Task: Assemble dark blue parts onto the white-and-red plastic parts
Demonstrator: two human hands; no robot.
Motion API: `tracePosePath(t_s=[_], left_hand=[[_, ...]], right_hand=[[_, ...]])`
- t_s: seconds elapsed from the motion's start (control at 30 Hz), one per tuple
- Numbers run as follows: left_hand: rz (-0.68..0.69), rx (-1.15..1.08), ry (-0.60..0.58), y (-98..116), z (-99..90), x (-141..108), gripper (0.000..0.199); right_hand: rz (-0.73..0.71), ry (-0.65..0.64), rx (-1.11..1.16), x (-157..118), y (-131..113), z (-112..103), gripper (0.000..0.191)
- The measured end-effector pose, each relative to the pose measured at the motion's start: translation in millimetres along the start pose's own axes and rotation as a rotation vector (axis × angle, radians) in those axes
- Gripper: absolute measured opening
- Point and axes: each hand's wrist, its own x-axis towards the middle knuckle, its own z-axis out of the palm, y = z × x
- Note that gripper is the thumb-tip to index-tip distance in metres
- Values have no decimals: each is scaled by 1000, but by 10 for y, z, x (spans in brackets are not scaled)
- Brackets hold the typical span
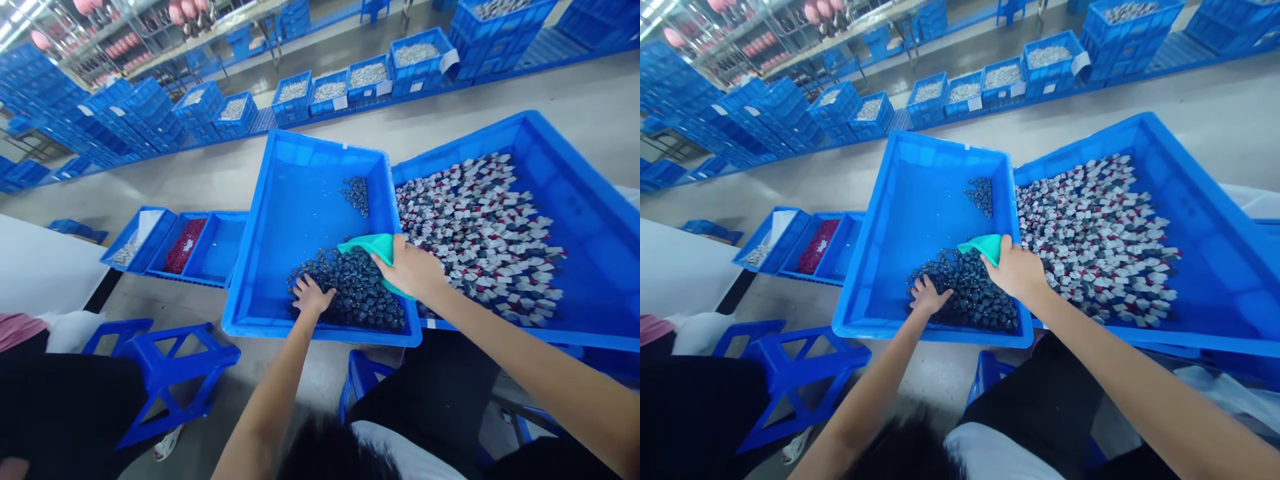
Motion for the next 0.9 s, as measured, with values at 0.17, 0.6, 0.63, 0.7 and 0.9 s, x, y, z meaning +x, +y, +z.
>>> tracePosePath(t_s=[0.17, 0.6, 0.63, 0.7, 0.9], left_hand=[[-48, -166, 36, 188, 187, 54, 74], [461, -348, 231, 538, 491, 363, 49], [533, -318, 227, 546, 450, 359, 48], [666, -254, 219, 542, 325, 343, 46], [733, -114, 371, 113, -498, 254, 61]], right_hand=[[207, 41, 270, -311, 24, 228, 56], [732, 95, 1194, -247, -405, 1274, 56], [730, 102, 1245, -195, -417, 1281, 54], [717, 98, 1329, -90, -447, 1279, 50], [476, -40, 1337, 268, -441, 1261, 47]])
